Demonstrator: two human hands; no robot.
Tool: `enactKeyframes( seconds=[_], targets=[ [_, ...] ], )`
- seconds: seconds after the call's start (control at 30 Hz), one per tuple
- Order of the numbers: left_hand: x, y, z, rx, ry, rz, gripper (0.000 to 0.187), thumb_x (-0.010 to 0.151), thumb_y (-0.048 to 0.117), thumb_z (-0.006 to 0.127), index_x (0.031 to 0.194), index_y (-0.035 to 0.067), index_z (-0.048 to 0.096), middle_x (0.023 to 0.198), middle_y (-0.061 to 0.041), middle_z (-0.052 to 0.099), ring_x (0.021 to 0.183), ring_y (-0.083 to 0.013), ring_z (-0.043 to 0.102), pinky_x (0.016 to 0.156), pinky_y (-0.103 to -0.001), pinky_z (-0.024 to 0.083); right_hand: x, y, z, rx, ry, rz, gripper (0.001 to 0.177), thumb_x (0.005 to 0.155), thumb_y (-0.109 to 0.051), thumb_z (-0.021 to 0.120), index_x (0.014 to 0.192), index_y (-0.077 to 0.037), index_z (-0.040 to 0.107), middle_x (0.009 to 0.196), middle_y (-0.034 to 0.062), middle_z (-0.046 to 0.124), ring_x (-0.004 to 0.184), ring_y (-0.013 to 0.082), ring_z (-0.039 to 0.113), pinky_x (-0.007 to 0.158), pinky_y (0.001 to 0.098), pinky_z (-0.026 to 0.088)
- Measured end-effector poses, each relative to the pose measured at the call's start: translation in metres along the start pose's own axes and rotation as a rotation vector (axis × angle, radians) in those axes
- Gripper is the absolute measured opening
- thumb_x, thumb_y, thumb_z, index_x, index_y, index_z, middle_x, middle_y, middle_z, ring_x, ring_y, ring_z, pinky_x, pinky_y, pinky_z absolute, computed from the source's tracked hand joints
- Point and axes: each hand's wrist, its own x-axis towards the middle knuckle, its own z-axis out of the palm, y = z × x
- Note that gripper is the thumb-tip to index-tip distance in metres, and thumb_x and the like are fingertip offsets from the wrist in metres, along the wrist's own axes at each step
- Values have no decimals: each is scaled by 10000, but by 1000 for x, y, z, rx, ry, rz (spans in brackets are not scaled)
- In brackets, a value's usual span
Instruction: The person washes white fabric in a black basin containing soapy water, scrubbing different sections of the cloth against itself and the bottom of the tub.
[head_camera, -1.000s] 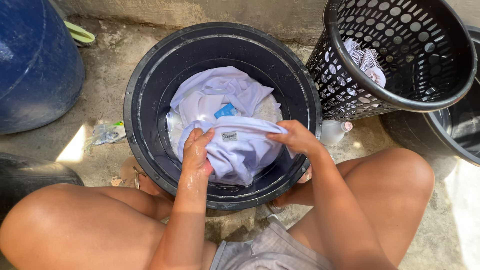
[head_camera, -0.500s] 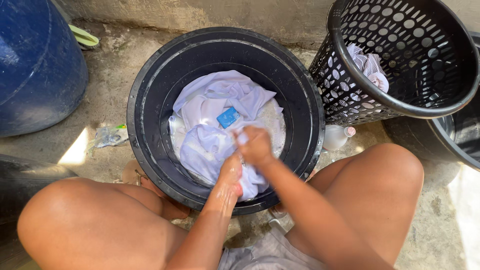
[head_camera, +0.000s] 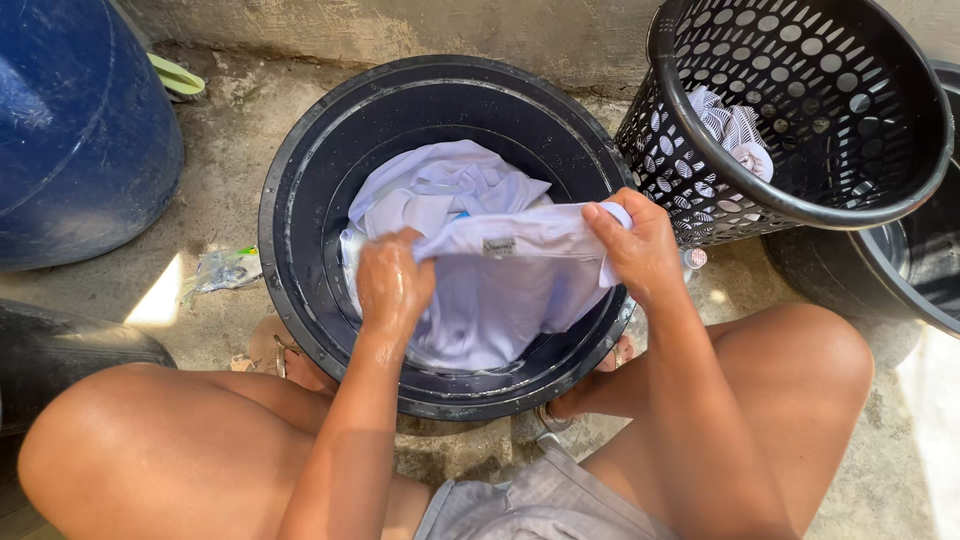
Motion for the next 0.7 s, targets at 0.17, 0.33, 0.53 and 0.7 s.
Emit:
enactKeyframes(
  seconds=[0.17, 0.33, 0.53, 0.7],
  targets=[
    [28, -4, -3, 40, 316, -183, 309, 843, 236, 787, 1023, 19, 658, 1082, -240, 610, 952, -439, 644, 879, -518, 529, -32, -46, 17, -320, -219, -285, 219, 955, -199, 716, 1104, -50, 658, 927, 48, 701, 838, 137, 651, 735, 297, 540],
    [-6, -1, 3, -1208, 210, -1206, 514, 760, 550, 613, 1136, 200, 631, 1161, -115, 604, 898, -336, 624, 795, -538, 498, -68, -23, 100, -384, -557, -409, 514, 822, 57, 593, 1315, -87, 620, 1184, 184, 611, 1131, 384, 629, 1018, 420, 482],
    [-63, -45, 70, -1820, 181, -1173, 599, 826, 483, 679, 1268, 80, 644, 1179, -139, 680, 1031, -357, 675, 849, -526, 558, -94, 25, 155, -391, -878, -87, 666, 805, 47, 525, 1440, -151, 547, 1331, 180, 510, 1083, 386, 604, 944, 421, 485],
    [-73, -99, 121, -1423, -17, -1340, 460, 772, 28, 670, 1217, -75, 619, 1130, -230, 681, 1029, -422, 711, 853, -566, 606, -37, 79, 124, -378, -1001, -8, 523, 817, -226, 757, 1307, -69, 658, 1282, 123, 670, 1136, 269, 683, 962, 369, 523]
  ],
)
